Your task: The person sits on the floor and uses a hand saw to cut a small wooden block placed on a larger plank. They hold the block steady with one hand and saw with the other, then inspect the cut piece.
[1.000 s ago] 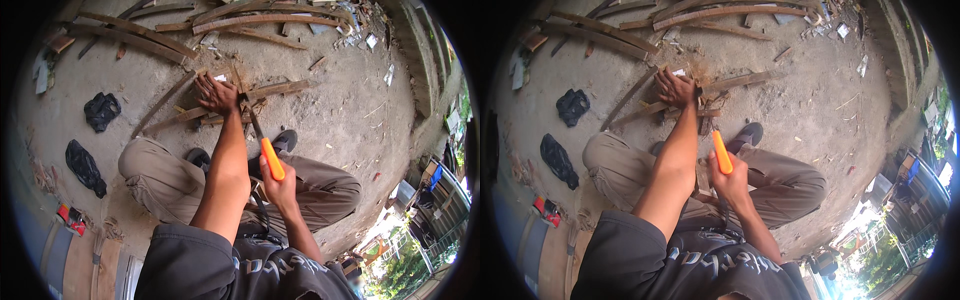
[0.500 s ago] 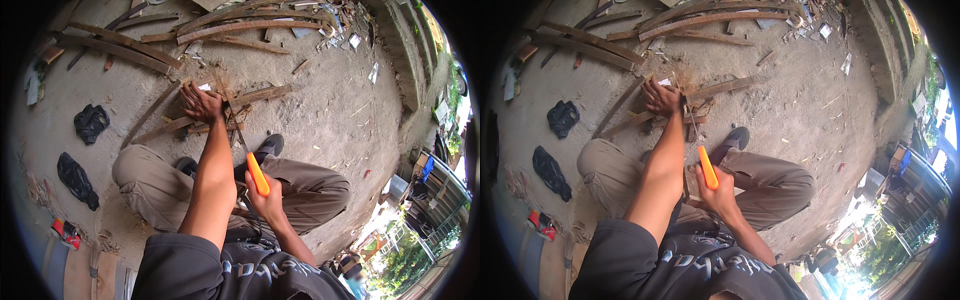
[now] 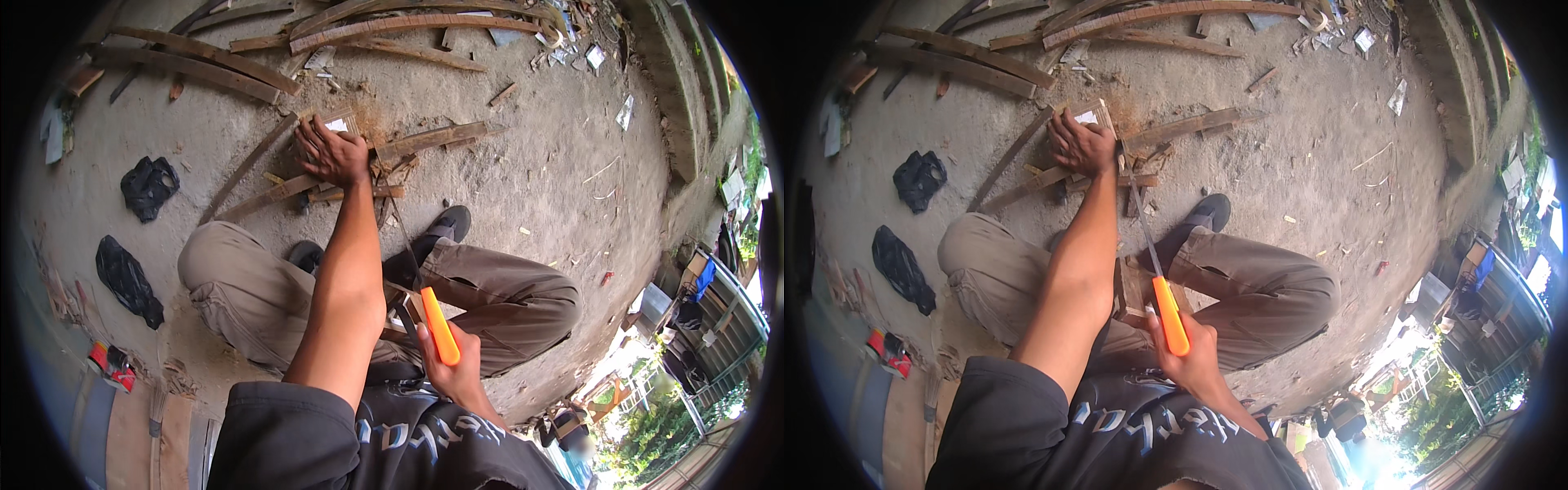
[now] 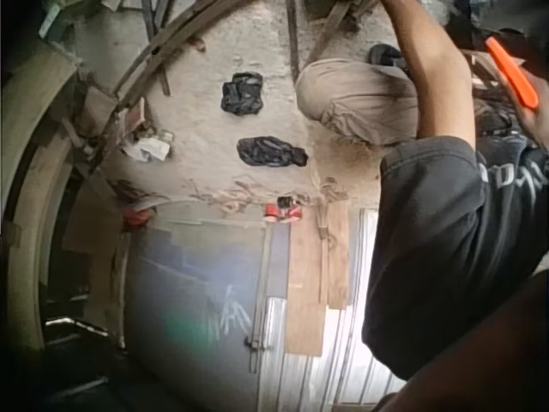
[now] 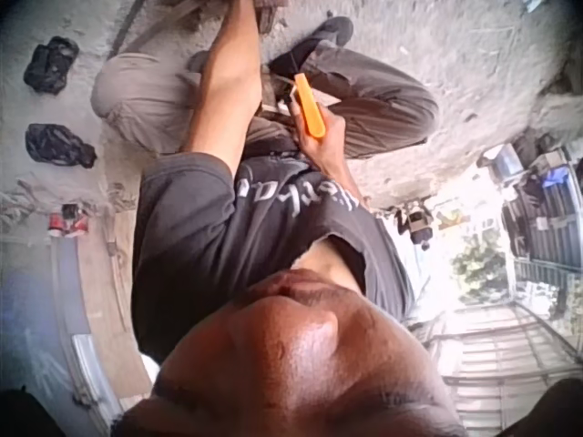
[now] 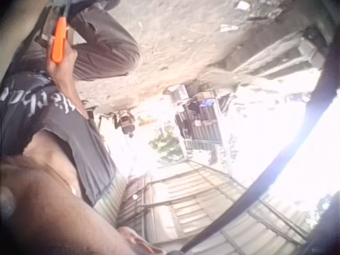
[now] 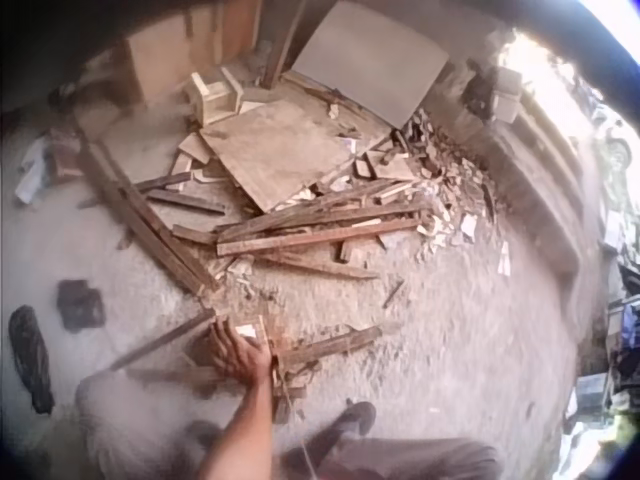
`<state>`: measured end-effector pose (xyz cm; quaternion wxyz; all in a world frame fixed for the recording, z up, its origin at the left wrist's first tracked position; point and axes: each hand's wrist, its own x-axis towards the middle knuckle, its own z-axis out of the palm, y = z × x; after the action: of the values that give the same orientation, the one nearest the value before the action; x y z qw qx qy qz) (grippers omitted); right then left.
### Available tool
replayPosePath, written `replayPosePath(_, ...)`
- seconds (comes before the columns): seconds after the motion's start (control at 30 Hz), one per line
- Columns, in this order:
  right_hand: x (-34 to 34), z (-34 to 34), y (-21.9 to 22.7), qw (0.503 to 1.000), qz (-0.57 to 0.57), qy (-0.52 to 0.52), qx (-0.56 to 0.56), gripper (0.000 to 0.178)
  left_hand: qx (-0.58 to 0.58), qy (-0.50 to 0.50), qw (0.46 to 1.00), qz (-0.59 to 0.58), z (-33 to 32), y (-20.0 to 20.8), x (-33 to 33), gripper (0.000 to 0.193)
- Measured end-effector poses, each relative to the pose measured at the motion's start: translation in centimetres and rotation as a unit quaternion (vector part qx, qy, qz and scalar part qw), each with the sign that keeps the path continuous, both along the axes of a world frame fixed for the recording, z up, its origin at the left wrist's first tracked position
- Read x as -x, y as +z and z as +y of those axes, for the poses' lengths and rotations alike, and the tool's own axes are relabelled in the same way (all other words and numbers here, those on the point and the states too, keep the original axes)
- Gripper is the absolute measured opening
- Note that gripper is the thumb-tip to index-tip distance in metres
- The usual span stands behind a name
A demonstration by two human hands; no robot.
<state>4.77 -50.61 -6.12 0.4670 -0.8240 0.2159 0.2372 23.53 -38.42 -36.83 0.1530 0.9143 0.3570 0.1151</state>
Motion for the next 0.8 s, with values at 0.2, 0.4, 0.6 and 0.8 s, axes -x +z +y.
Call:
replayPosePath(0.2, -5.9, 0.5, -7.1, 0.998, -0.057, 0.026, 0.011, 0.032, -0.015, -0.004, 1.0, 0.024, 0.0, -0.5, 0.0, 0.058)
replayPosePath(0.4, -2.5, 0.5, -2.4, 0.999, -0.036, 0.0, -0.026, 0.023, -0.035, -0.013, 0.999, 0.017, 0.0, -0.9, 0.1, 0.058)
replayPosePath(0.6, -2.7, 0.0, -2.1, 0.999, -0.045, -0.003, -0.027, 0.019, -0.03, -0.026, 0.999, 0.016, 0.1, -0.6, 0.2, 0.056)
replayPosePath(0.8, -5.0, 1.3, -10.0, 0.993, -0.114, 0.022, 0.002, 0.028, -0.031, -0.018, 0.999, 0.035, 0.4, -0.7, -0.5, 0.056)
